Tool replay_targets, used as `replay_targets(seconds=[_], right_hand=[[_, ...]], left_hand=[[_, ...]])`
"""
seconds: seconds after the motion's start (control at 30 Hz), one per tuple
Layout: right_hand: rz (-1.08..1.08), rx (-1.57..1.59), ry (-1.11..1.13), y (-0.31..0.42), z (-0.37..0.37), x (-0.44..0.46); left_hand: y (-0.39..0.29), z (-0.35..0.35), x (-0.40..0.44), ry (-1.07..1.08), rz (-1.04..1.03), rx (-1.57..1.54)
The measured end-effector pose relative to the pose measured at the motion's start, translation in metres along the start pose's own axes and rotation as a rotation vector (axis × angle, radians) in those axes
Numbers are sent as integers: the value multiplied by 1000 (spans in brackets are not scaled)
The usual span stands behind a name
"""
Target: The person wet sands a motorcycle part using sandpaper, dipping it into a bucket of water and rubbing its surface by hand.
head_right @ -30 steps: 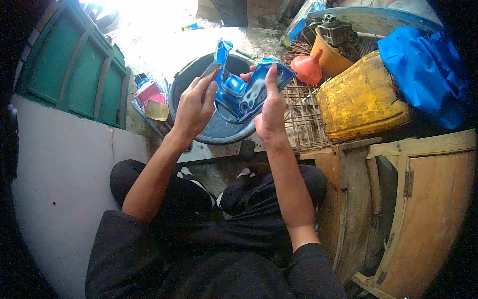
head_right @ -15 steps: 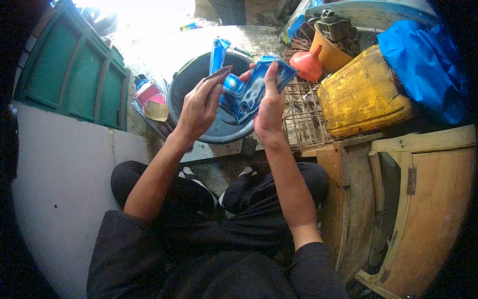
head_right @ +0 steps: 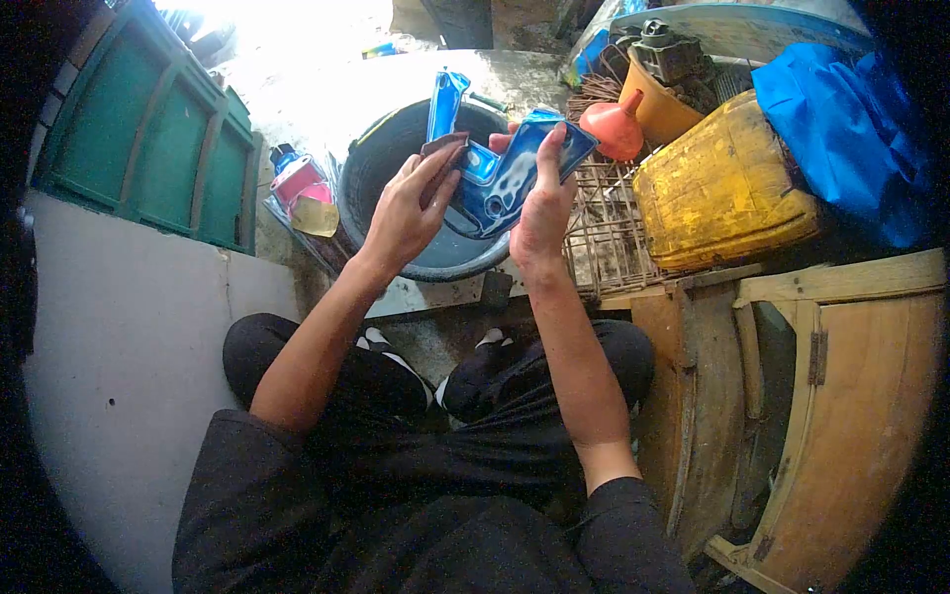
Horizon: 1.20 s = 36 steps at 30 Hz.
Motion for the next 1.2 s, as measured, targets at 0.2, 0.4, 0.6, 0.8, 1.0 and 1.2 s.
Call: replay_targets(seconds=[0.2, 0.4, 0.6, 0.8, 1.0, 1.2], right_hand=[[39, 1, -32, 0, 7, 4], [41, -61, -34, 4, -1, -1], [43, -48, -22, -1, -1, -1], [49, -90, -12, 0, -5, -4], [90, -152, -24, 3, -5, -5], [97, -147, -24, -4, -4, -3]], left_hand=[[-31, -13, -12, 139, -105, -86], [-14, 9, 1, -6, -48, -76], [-26, 12, 2, 39, -83, -71], [-18, 15, 2, 66, -23, -102], [-19, -4, -3, 260, 20, -54], [-14, 11, 2, 108, 88, -299]])
Point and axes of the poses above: each hand's wrist, its own x-axis towards the middle knuckle, its own z-axis out of the back of the hand, y = z × x, the point moved 7 cm from there along x, towards the middle knuckle, and after that the axes turned 11 degrees about y, right-handed, at the moved point
